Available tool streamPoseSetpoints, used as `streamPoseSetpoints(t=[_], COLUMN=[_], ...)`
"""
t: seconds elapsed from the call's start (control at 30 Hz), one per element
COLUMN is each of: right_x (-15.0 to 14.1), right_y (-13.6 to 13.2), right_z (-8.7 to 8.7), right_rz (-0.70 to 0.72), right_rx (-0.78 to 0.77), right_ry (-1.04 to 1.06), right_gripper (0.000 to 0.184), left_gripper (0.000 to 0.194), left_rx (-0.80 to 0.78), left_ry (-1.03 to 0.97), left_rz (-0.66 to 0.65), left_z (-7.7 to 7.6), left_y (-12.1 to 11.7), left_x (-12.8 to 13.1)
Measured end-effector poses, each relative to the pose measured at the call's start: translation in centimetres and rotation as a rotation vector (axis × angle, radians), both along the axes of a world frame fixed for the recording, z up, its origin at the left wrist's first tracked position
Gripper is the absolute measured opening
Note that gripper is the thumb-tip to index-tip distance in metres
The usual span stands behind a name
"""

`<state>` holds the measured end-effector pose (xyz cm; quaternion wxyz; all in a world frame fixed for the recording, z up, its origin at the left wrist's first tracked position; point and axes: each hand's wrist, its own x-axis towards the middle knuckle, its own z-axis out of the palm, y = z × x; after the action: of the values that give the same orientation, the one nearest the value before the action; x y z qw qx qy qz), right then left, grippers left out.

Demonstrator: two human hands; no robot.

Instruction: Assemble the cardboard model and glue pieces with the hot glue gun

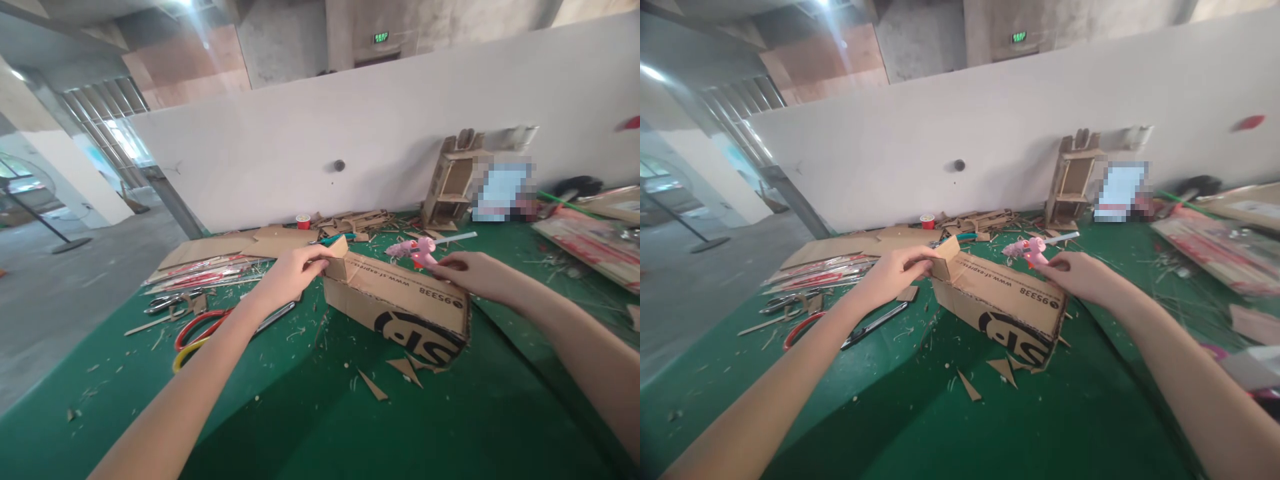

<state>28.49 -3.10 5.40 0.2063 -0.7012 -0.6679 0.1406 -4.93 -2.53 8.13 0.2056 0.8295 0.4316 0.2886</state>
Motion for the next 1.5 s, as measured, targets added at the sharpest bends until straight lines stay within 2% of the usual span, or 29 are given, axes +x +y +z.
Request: streamPoseSetpoints(t=[0.1,0.2,0.33,0.4,0.5,0.57,0.7,0.8,0.87,0.97,1.03,1.1,1.2,1.3,1.37,1.5], right_x=[0.2,0.4,-0.5,-1.0,-1.4,-1.6,-2.7,-4.9,-6.6,-8.4,-8.5,-7.9,-6.5,-5.5,-5.4,-6.0], right_y=[0.4,1.4,2.7,3.1,3.3,3.2,1.8,-0.8,-2.8,-4.9,-5.4,-5.2,-4.5,-3.6,-2.8,-1.0], right_z=[-0.4,-1.5,-2.4,-2.6,-3.3,-3.9,-5.2,-5.2,-4.7,-3.3,-2.3,-1.2,0.8,2.9,4.1,5.4], right_rz=[0.045,0.037,0.088,0.062,-0.006,-0.037,-0.068,-0.089,-0.072,-0.001,0.045,0.124,0.251,0.355,0.406,0.481], right_rx=[-0.070,0.005,0.048,0.077,0.107,0.118,0.171,0.235,0.282,0.247,0.262,0.233,0.048,-0.060,-0.075,-0.144], right_ry=[0.062,0.075,0.125,0.143,0.183,0.222,0.293,0.331,0.376,0.455,0.450,0.425,0.370,0.320,0.331,0.230], right_gripper=[0.046,0.050,0.025,0.019,0.015,0.013,0.009,0.015,0.016,0.015,0.018,0.016,0.034,0.038,0.037,0.040], left_gripper=[0.026,0.027,0.029,0.041,0.068,0.074,0.062,0.050,0.041,0.029,0.023,0.027,0.029,0.039,0.045,0.044], left_rx=[-0.001,0.022,0.004,-0.036,-0.082,-0.090,-0.033,0.043,0.111,0.238,0.278,0.244,0.146,0.083,0.004,-0.093], left_ry=[-0.007,0.022,0.047,0.020,-0.006,0.000,0.011,0.038,0.104,0.238,0.303,0.316,0.196,-0.046,-0.169,-0.196], left_rz=[-0.002,-0.008,-0.052,-0.064,-0.012,0.041,0.111,0.173,0.235,0.311,0.300,0.275,0.292,0.296,0.240,0.063], left_z=[0.0,0.2,0.1,-0.1,-0.6,-1.1,-2.2,-2.8,-3.0,-2.9,-2.9,-2.8,-2.4,-1.3,-0.6,-0.4], left_y=[0.0,-0.1,-0.3,-0.4,-0.3,0.0,1.1,1.6,1.8,1.8,1.9,2.1,2.4,1.9,1.2,0.4], left_x=[0.0,-0.1,-0.2,-0.2,-0.1,-0.1,0.0,0.1,0.2,0.1,-0.1,-0.6,-1.1,-0.8,-0.2,0.9])
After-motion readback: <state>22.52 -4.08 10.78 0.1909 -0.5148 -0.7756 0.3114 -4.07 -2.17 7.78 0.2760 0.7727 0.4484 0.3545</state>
